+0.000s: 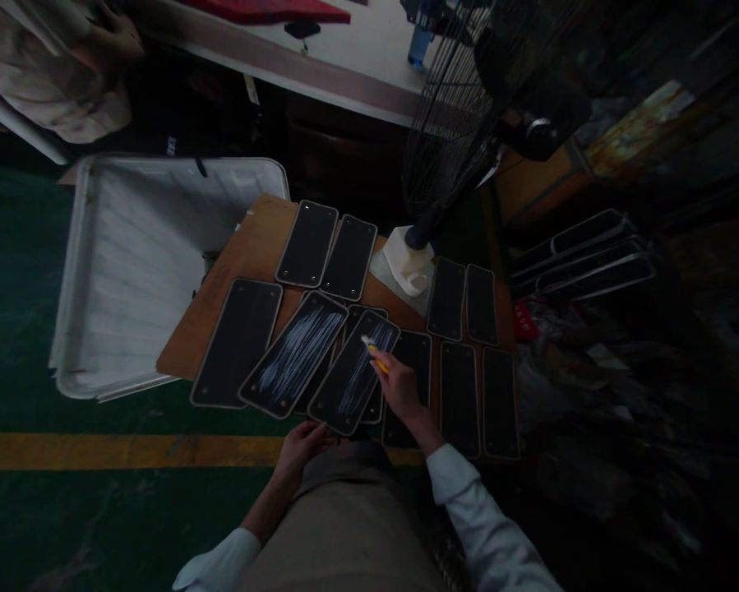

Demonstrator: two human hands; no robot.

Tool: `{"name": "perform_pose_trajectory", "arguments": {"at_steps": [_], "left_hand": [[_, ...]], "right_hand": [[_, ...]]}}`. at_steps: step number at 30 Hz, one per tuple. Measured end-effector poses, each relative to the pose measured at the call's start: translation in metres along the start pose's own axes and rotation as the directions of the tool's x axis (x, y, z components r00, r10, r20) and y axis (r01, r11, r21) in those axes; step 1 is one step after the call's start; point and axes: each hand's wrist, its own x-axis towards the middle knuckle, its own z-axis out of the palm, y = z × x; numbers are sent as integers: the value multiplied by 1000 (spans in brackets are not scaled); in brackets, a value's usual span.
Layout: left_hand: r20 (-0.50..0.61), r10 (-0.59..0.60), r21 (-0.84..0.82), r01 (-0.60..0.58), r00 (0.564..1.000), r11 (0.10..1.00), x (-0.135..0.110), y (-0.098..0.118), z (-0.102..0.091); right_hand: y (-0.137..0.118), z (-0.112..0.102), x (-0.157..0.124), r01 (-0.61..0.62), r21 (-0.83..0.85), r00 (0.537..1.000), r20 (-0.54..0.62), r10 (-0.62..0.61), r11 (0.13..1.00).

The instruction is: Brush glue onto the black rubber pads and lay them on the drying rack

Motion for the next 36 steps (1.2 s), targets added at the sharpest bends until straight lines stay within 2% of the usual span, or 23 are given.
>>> {"name": "perform_pose_trajectory", "arguments": {"at_steps": [3,5,7,10,13,15,17,20,22,25,28,30,32,34,36], "left_hand": [[7,22,2,-22,1000,1000,-2,0,0],[10,36,3,-36,999,999,-3,2,0],[2,39,6,-40,999,999,-4,4,1],[0,41,9,-41,999,999,-5,6,1],[6,51,3,-51,999,999,-4,5,-1],[14,52,11,-52,999,999,-2,3,-3],[28,51,22,-52,998,998,0,1,-5],[30,49,29,-50,998,998,2,-2,-6],[20,44,35,-45,999,998,3,-2,-6],[18,34,46,-35,999,998,2,0,-6],[53,34,38,-36,998,999,0,3,-7],[74,34,27,-36,997,999,-1,4,-8],[90,22,17,-24,996,1000,-2,4,-8],[104,8,21,-10,995,1000,-2,5,-7],[105,7,40,-12,994,999,-3,6,-7]], "right_hand": [[11,5,29,4,-84,1000,-24,-6,996],[7,16,25,1,-95,1000,24,1,995],[-4,29,2,14,-89,993,115,-3,996],[-28,45,-51,33,-33,960,279,-22,999],[-47,47,-88,-6,108,927,374,-35,994],[-50,41,-87,-72,198,936,352,-3,978],[-44,32,-67,-108,237,966,253,46,965],[-27,24,-25,-95,155,993,86,82,983],[-20,26,-12,-94,73,994,55,90,993],[-24,38,-34,-77,36,989,132,72,996],[-41,48,-80,-69,114,969,244,39,991],[-48,49,-100,-129,179,960,270,77,975],[-45,43,-100,-238,237,952,247,179,942],[-32,33,-84,-323,268,942,186,280,907],[-14,20,-61,-341,249,940,86,329,907]]}}
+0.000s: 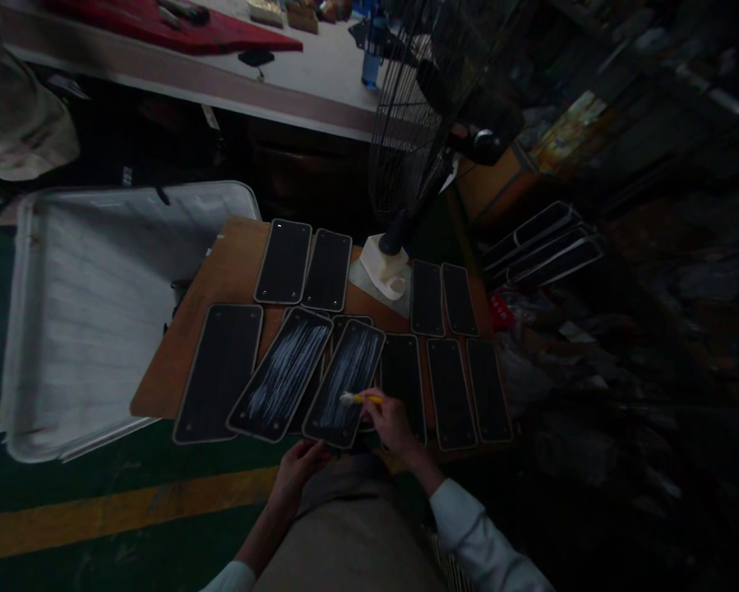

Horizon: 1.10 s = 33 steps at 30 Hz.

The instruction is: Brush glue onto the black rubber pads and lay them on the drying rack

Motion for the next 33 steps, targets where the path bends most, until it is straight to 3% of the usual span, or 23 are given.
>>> {"name": "perform_pose_trajectory", "arguments": {"at_steps": [3,5,10,14,21,28,33], "left_hand": [[-5,-1,12,1,1000,1000,0,0,0],[-1,-8,-18,8,1000,1000,0,0,-1],[56,-76,-148,84,995,985,4,0,-1],[60,-111,-157,119,992,980,5,3,2],[60,-186,-269,195,981,943,-9,12,9],[110,-72,-297,102,991,949,-20,27,19],[139,5,-299,37,990,953,-32,39,25]], "right_hand": [[6,-19,29,74,-94,979,-184,-90,993],[7,-23,31,132,-133,957,-241,-161,982],[6,-4,-10,151,-121,964,-200,-173,981],[7,8,-47,156,-206,974,-132,-185,966],[10,-12,-64,127,-156,943,-286,-168,980],[25,-25,-71,120,-80,913,-382,-142,990],[20,-26,-74,66,12,904,-425,-55,998]]}}
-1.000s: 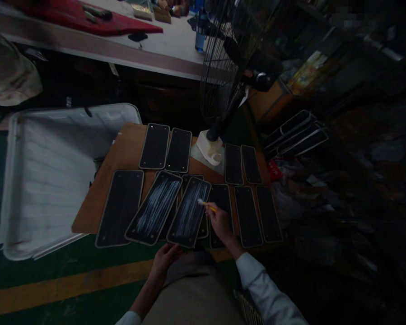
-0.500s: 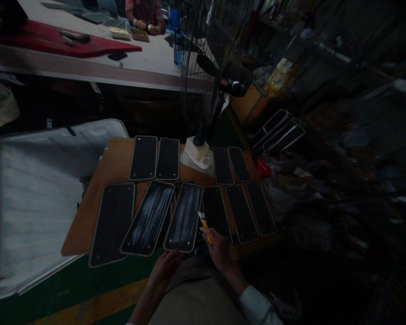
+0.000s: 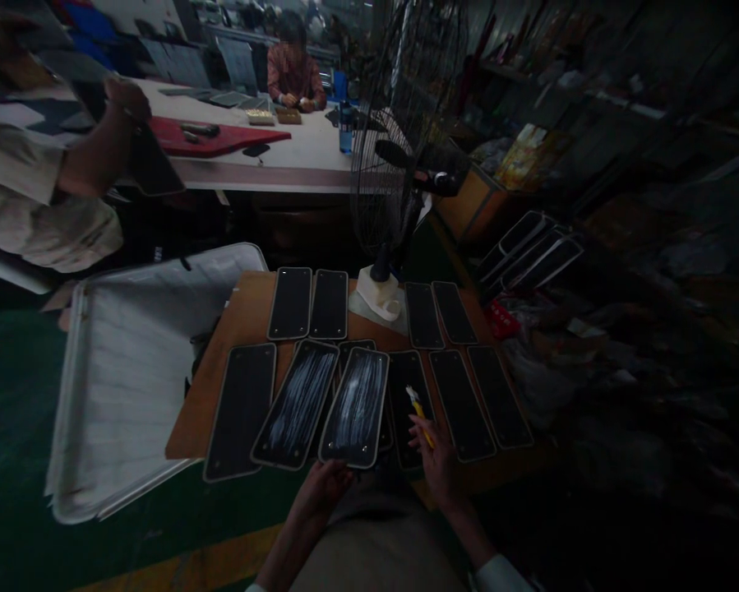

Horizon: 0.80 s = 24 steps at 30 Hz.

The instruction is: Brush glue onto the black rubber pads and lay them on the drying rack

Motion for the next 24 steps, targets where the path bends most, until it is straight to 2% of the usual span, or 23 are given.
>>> {"name": "perform_pose_trajectory", "arguments": {"at_steps": [4,8,12,15,17,19,21,22,24], "left_hand": [[81,55,-27,-53,995,998,-6,4,10],[166,71,-21,-68,984,997,-8,7,21],[219,118,8,-122,969,992,-10,9,29],[292,69,77,-95,954,992,-16,11,29],[301,6,155,-55,954,986,-21,14,21],[248,-29,227,-29,968,973,-24,18,1],[111,-15,286,-18,994,958,-22,22,-28],[-11,28,298,-24,1000,954,-20,25,-44],[-263,84,317,4,961,948,-14,33,-73]], "right_hand": [[-16,10,5,-45,-4,998,33,46,999],[-34,29,11,-44,-30,999,5,44,999],[-45,41,16,-49,30,997,-56,50,998],[-50,44,19,-35,70,993,-111,42,997],[-53,42,22,-14,81,990,-138,25,997],[-59,37,24,13,86,985,-171,2,996],[-65,27,24,43,89,980,-198,-24,995],[-67,21,22,56,88,978,-205,-37,995],[-72,8,17,69,79,975,-217,-50,995]]}}
